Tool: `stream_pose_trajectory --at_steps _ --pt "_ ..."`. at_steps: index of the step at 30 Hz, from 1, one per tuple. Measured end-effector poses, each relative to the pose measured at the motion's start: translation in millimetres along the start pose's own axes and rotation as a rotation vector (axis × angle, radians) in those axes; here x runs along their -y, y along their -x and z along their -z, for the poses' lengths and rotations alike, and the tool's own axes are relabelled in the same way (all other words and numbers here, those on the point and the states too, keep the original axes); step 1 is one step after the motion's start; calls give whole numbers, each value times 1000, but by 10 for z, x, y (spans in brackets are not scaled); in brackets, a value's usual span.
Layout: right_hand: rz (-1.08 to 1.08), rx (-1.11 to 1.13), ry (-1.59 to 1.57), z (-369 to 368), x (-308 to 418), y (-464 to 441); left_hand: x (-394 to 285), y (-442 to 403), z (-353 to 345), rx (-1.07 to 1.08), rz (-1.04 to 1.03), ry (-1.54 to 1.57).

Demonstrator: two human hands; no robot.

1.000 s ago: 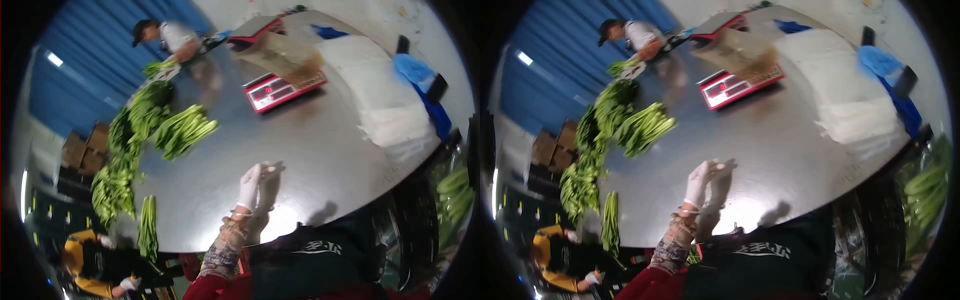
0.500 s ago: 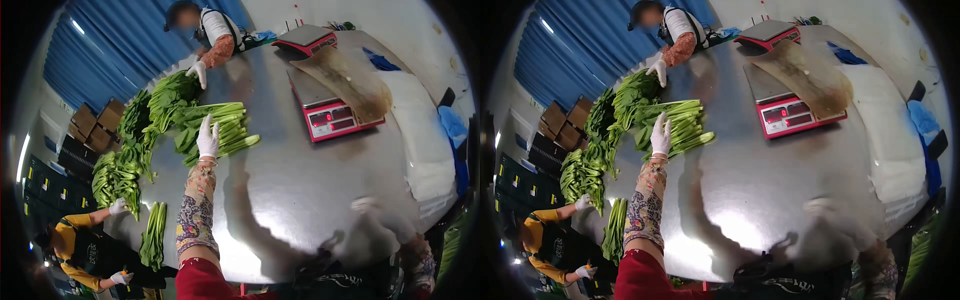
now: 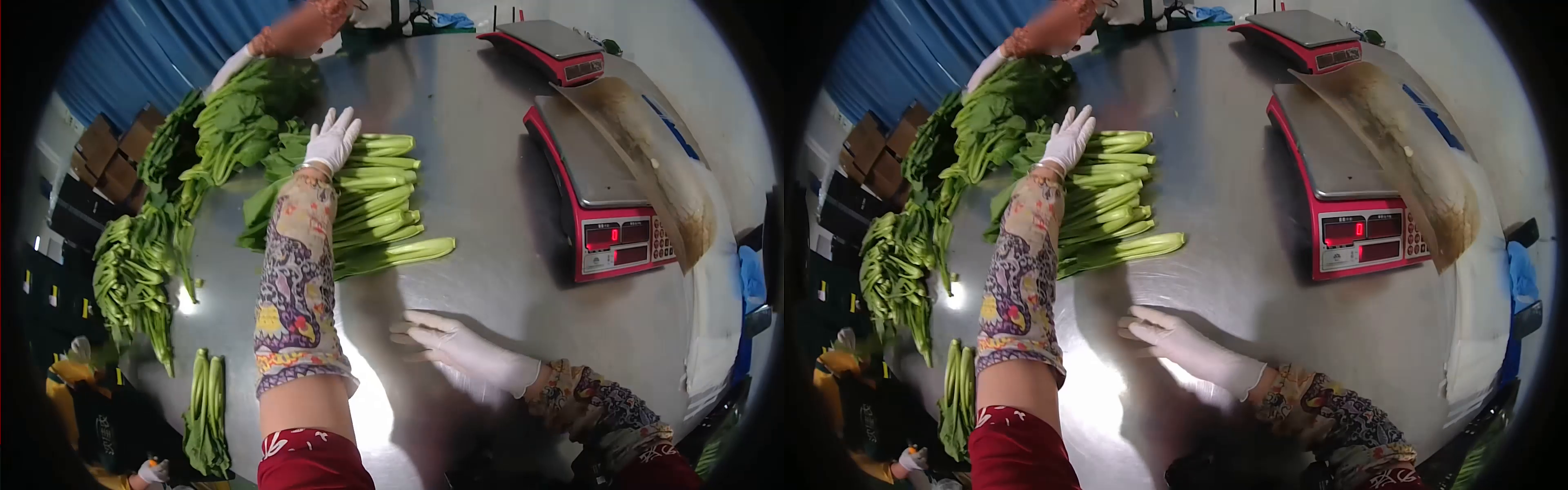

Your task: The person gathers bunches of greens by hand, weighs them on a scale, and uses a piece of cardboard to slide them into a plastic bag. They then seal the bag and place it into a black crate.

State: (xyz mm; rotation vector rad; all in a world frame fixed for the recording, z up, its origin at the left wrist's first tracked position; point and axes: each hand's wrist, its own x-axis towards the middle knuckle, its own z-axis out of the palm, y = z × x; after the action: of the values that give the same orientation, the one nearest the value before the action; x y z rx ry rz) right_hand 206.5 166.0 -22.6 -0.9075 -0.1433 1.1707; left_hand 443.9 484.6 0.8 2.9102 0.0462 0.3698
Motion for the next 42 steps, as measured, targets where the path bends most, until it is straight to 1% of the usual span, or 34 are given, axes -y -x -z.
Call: stream_pose_trajectory --at_steps 1,2,4,5,6,7,8,10,11,12,14,15,16,18,19,20,21,22,23,24,25,26,28,29,30,31,32,33,34,35,36,37,40,42 --pt "5 -2 -2 -7 -20 -32 80 -42 -88 88 60 -74" --pt "12 -4 -11 -24 -39 -49 122 -19 -138 222 42 -138" --pt "13 -32 -51 -85 4 -96 73 -30 -215 351 135 -218" --pt "19 -43 -47 -147 68 -132 85 -4 -181 347 43 -251" --pt "32 -48 -41 -218 109 -162 62 14 -122 370 -27 -369" --pt "114 -21 -100 -148 -56 -322 14 78 -69 398 -44 -357" --pt "118 -76 -78 -217 -27 -375 -40 170 -5 423 -60 -351" --pt "128 -183 -32 -391 82 -432 -298 518 259 512 78 -203" --pt "252 -180 -51 -363 -23 -533 -247 662 176 558 37 -219" --pt "278 -152 -63 -419 -15 -507 -169 826 91 601 -5 -228" --pt "326 -103 -90 -502 2 -367 -774 1352 675 695 232 -37" --pt "288 -170 -37 -513 -39 -279 -806 1558 757 854 291 163" --pt "300 -159 -77 -449 -164 -272 -825 1769 816 1008 351 368" --pt "391 -274 -152 -650 -126 152 -981 2335 804 1047 368 870" --pt "429 -294 -117 -510 -309 150 -1159 2569 904 1046 450 1018" --pt "412 -229 -117 -492 -297 352 -1357 2772 1062 1041 532 1168" --pt "380 -240 -134 -499 -258 544 -1475 2903 1179 1087 579 1342" --pt "349 -252 -150 -515 -210 724 -1679 3092 1285 985 591 1360" --pt "382 -225 -157 -517 -174 883 -1828 3185 1305 942 588 1384" --pt "392 -255 -119 -572 -73 1068 -1967 3255 1322 899 584 1409" --pt "311 -263 -53 -531 18 1208 -2096 3306 1365 884 639 1474" --pt "234 -272 17 -486 131 1352 -2120 3335 1295 825 561 1501" --pt "186 -196 -58 -548 347 1758 -2059 3374 971 711 403 1547" --pt "363 -125 84 -452 281 1916 -2124 3404 865 674 451 1700" --pt "537 -56 226 -336 195 2090 -2251 3397 872 669 468 1699" --pt "473 -56 290 -229 184 2263 -2402 3390 906 666 484 1700" --pt "557 -44 256 -68 77 2327 -2541 3396 950 665 502 1702" --pt "641 -29 222 81 -21 2393 -2656 3383 1038 749 557 1740" --pt "547 -84 174 209 -54 2453 -2773 3375 1104 759 567 1673" --pt "434 -135 -60 91 11 2620 -2880 3371 1156 767 577 1608" --pt "387 -156 -174 61 23 2726 -2947 3358 1175 767 584 1542" --pt "363 -177 -253 71 -23 2814 -2941 3359 1095 718 633 1528" --pt "338 -235 -438 152 -166 3030 -2749 3331 1055 667 621 1471" --pt "332 -265 -506 224 -209 3107 -2617 3314 1146 587 624 1424"
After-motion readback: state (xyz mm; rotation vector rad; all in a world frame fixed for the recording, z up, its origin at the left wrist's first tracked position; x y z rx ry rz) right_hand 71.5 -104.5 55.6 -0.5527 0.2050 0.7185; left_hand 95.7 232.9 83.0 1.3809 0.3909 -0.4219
